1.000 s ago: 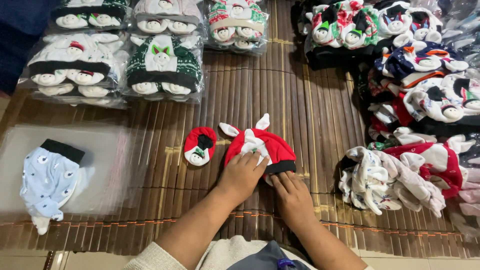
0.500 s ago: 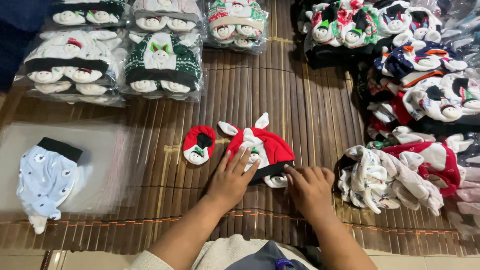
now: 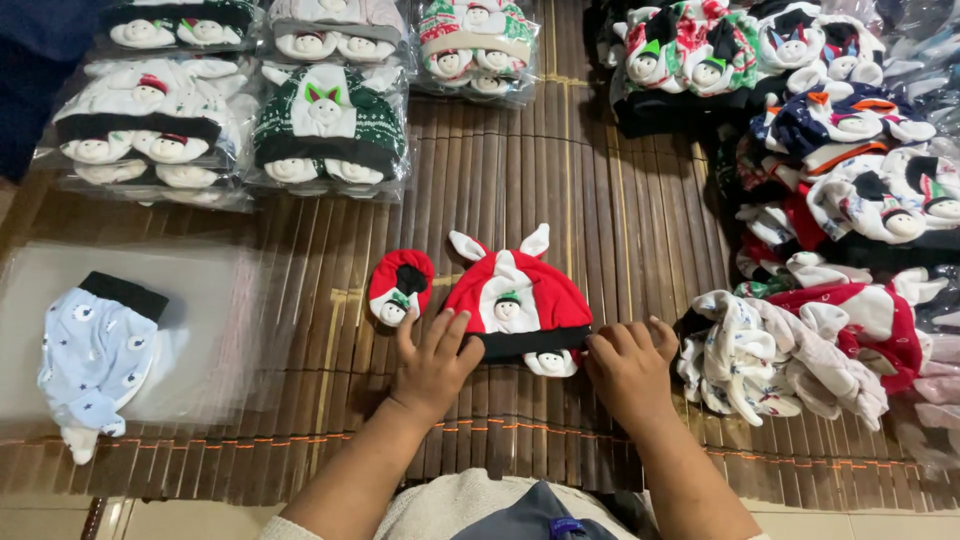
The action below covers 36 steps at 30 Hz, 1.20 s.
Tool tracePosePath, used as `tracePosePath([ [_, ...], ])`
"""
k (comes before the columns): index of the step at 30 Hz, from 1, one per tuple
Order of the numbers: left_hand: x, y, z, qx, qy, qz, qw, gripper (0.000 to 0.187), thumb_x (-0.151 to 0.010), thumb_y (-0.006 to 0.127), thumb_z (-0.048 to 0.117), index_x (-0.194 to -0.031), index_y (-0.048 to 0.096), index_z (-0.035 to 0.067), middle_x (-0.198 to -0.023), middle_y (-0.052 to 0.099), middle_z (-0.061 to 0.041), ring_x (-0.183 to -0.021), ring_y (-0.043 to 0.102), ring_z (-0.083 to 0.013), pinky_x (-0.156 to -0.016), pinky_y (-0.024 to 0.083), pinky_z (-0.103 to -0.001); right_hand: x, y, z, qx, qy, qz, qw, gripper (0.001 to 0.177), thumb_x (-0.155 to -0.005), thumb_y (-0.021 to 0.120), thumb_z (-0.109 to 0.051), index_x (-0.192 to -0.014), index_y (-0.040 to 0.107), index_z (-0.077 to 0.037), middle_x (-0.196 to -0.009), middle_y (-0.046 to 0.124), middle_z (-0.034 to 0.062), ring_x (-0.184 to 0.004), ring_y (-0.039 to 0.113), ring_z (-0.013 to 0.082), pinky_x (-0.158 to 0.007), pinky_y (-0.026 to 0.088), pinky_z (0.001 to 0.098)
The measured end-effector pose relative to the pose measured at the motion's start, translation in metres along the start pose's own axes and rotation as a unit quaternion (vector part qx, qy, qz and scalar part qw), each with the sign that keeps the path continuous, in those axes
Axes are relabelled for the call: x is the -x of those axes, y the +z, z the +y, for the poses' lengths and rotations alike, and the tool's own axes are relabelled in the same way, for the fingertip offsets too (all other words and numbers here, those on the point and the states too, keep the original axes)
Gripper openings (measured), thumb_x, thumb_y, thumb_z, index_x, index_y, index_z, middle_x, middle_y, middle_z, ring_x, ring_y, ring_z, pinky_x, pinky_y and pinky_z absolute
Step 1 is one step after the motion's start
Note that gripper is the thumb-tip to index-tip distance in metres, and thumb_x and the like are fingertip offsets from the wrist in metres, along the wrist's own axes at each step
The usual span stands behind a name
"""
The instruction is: Packaging baby hats and booties into clear plastic bags
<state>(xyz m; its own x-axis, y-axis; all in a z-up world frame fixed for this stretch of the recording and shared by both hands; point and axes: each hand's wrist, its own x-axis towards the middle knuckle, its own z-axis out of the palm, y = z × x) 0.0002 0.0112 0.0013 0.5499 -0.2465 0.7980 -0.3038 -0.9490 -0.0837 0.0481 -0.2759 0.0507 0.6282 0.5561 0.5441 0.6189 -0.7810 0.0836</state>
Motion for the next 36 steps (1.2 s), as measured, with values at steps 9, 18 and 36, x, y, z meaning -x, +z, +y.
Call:
tracePosePath([
  [9,0.002,0.006,-0.008,-0.026,0.009,0.006,1.000,0.004,-0.098,0.062,0.013,-0.095,0.062,0.016,-0.117,0.067,-0.012,-0.111,0.065,-0.0288,-0.101,0.047,-0.066,-0.008,-0.001,-0.013,-0.040,0.027,-0.051,0.998,0.022,-0.069,0.080,-0.029,-0.087,0.068,-0.025,-0.091,0.064,-0.0021,-0.099,0.060,0.0207,-0.110,0.028,0.0584],
  [18,0.001,0.000,-0.008,0.069,0.020,-0.100,0.992,0.069,-0.096,0.044,0.004,-0.162,0.035,0.019,-0.164,0.038,-0.015,-0.150,0.039,-0.0316,-0.118,0.035,-0.044,-0.061,0.003,-0.050,-0.104,-0.021,-0.034,0.994,0.057,-0.096,0.061,-0.037,-0.148,0.055,-0.015,-0.151,0.052,0.0200,-0.142,0.048,0.0381,-0.107,0.044,0.0502],
  [36,0.020,0.021,-0.012,0.085,-0.009,-0.130,0.988,0.067,-0.085,0.045,0.006,-0.152,0.049,0.010,-0.160,0.046,-0.014,-0.146,0.044,-0.0323,-0.116,0.038,-0.045,-0.058,0.037,-0.056,-0.060,0.088,-0.171,0.979,0.064,-0.101,0.048,-0.054,-0.158,0.041,-0.026,-0.162,0.037,0.0172,-0.153,0.032,0.0341,-0.115,0.032,0.0599],
])
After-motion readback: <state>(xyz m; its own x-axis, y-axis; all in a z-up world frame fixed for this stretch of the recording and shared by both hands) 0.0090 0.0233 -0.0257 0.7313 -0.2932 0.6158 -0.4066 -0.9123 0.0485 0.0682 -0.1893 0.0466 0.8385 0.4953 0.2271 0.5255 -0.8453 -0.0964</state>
